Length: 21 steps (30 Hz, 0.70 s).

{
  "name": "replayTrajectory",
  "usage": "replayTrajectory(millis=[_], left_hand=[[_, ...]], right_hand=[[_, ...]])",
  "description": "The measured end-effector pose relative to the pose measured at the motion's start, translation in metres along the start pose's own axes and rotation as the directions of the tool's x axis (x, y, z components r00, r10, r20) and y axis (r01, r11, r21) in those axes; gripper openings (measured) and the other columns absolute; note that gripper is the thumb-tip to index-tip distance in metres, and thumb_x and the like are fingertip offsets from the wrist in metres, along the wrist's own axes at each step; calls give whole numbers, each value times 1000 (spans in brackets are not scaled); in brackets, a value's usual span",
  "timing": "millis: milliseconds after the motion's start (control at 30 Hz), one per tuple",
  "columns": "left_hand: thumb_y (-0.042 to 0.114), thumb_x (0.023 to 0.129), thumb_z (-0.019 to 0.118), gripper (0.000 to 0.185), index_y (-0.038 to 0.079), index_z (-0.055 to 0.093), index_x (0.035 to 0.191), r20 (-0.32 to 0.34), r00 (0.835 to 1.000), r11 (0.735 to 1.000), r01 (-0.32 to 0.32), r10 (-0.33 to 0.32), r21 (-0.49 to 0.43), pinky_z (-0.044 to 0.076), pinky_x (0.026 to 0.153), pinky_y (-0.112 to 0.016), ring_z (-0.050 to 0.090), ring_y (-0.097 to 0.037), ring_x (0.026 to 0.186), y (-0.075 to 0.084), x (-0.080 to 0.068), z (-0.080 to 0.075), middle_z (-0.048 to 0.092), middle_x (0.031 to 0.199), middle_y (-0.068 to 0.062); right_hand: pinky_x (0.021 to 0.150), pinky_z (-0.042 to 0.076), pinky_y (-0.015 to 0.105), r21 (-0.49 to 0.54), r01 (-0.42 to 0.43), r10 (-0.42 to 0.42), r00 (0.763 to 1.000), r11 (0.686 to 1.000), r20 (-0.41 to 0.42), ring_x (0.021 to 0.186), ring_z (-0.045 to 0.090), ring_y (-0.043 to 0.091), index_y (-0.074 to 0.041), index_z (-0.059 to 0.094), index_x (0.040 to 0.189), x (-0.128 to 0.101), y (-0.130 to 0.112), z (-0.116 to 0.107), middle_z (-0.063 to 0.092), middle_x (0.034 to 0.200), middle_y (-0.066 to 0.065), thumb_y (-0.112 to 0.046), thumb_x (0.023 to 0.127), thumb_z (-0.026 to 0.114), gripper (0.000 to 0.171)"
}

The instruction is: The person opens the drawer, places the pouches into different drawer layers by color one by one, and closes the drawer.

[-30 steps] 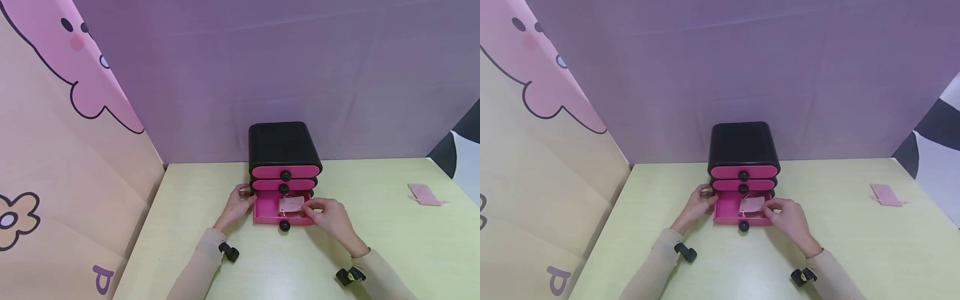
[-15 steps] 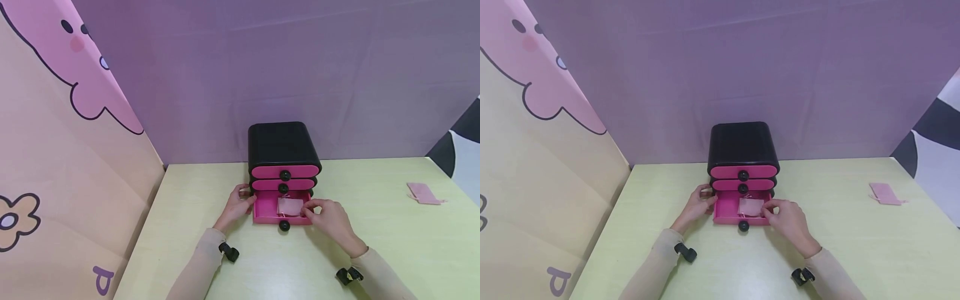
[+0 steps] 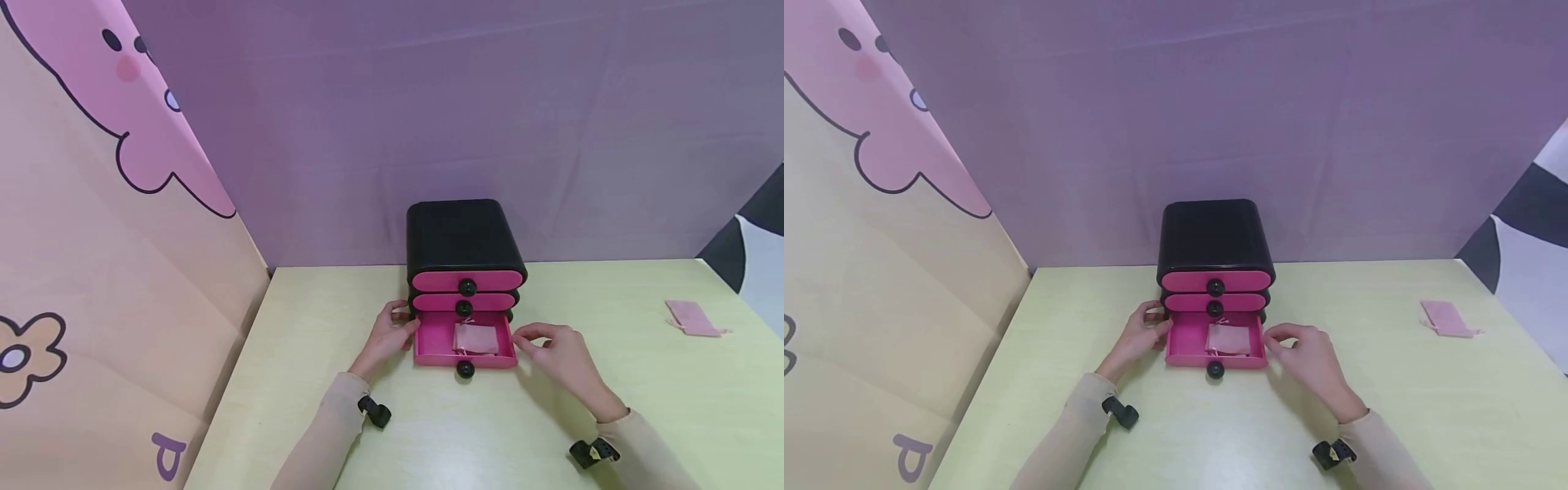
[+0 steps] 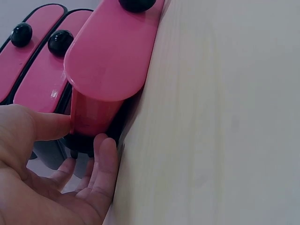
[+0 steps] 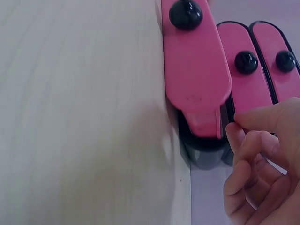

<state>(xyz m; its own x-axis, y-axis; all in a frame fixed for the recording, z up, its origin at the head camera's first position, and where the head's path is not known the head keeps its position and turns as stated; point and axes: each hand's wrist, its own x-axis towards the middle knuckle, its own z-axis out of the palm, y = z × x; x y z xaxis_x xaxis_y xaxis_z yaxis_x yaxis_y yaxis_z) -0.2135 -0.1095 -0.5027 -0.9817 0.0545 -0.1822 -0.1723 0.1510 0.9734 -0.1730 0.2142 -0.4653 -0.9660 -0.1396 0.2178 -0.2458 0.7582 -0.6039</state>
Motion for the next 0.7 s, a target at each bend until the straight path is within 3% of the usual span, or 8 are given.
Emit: replayTrajectory(millis=[367,600,700], left_hand=[[13,102,69,56,7,47,152,5,1000,1000,-13,13,-4,54,65,-24,62,-19,81,5,-2,0,60,139,-23],[12,101,69,56,5,46,152,4,1000,1000,-19,19,-5,54,64,-24,62,-18,80,4,-2,0,60,139,-23],[12,101,70,57,5,47,152,2,1000,1000,-20,20,-10,54,64,-24,62,-18,80,3,-2,0,60,139,-24]], right_hand=[[70,50,19,10,-58,58,997,998,-40,83,59,-7,-11,84,107,-1,34,-22,83,105,9,-29,100,75,22],[61,47,24,75,-161,161,987,984,16,62,68,11,-5,79,122,-2,50,-37,78,119,21,-37,104,68,39],[61,48,24,71,-179,178,984,981,22,62,69,11,-4,78,123,-2,56,-42,78,121,22,-39,105,67,41]])
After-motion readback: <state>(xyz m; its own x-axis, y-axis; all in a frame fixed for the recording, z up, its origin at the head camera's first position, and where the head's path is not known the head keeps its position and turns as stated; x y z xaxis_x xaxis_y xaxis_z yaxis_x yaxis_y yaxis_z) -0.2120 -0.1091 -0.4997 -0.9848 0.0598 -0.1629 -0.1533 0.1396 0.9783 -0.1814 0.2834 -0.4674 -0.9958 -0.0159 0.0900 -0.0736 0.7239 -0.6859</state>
